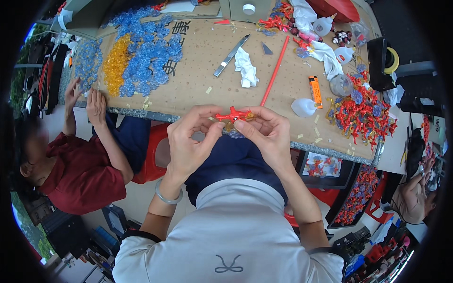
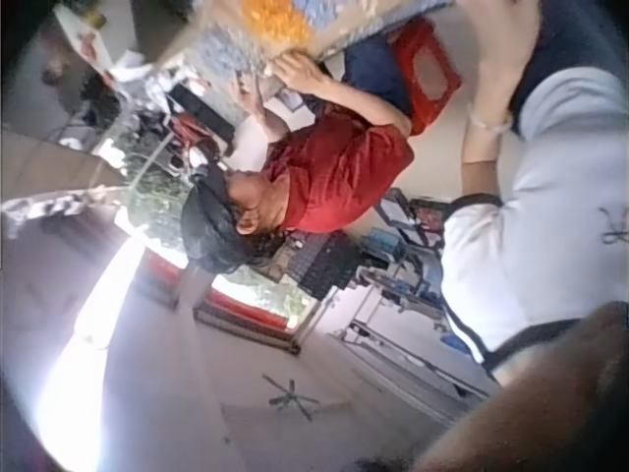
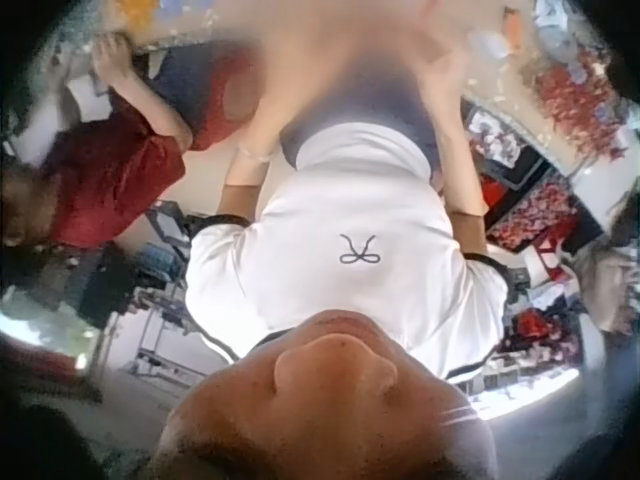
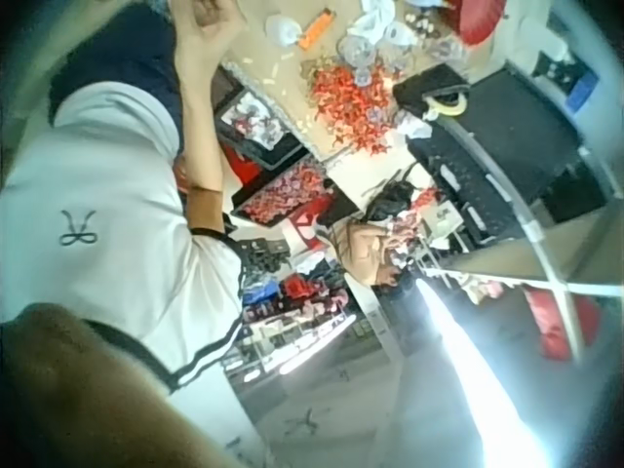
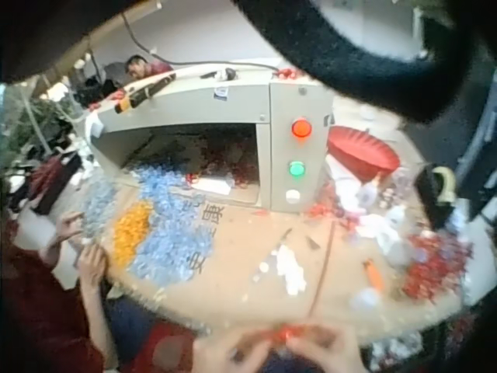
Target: Manually assemble and glue small red and yellow plastic toy components at a factory workbench.
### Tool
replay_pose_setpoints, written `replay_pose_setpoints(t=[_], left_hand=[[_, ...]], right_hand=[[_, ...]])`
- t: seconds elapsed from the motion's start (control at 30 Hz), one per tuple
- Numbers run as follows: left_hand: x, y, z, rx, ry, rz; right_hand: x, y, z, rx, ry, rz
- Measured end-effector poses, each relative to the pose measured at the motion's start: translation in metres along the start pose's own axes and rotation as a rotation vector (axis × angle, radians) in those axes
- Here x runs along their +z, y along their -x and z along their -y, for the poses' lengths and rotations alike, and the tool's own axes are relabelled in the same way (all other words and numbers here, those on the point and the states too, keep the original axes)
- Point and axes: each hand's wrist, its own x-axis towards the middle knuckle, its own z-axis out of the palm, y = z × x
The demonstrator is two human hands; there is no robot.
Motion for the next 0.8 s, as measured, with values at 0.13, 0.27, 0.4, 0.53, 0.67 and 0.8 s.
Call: replay_pose_setpoints(t=[0.13, 0.27, 0.4, 0.53, 0.67, 0.8], left_hand=[[0.002, 0.000, 0.005, 0.019, -0.008, -0.002], [0.004, 0.001, 0.010, 0.131, -0.065, -0.022], [0.002, -0.001, 0.010, 0.261, -0.196, -0.054], [0.001, -0.001, 0.013, 0.348, -0.274, -0.056], [0.002, -0.004, 0.015, 0.395, -0.289, -0.048], [0.002, -0.005, 0.013, 0.423, -0.303, -0.038]], right_hand=[[0.000, -0.002, -0.005, 0.019, -0.021, -0.003], [0.001, -0.003, -0.009, 0.020, -0.051, -0.022], [0.005, -0.004, -0.007, 0.024, -0.077, -0.020], [0.007, -0.005, -0.002, 0.041, -0.075, -0.019], [0.009, -0.004, 0.000, 0.005, -0.038, -0.041], [0.010, 0.000, 0.005, -0.034, 0.005, -0.062]])
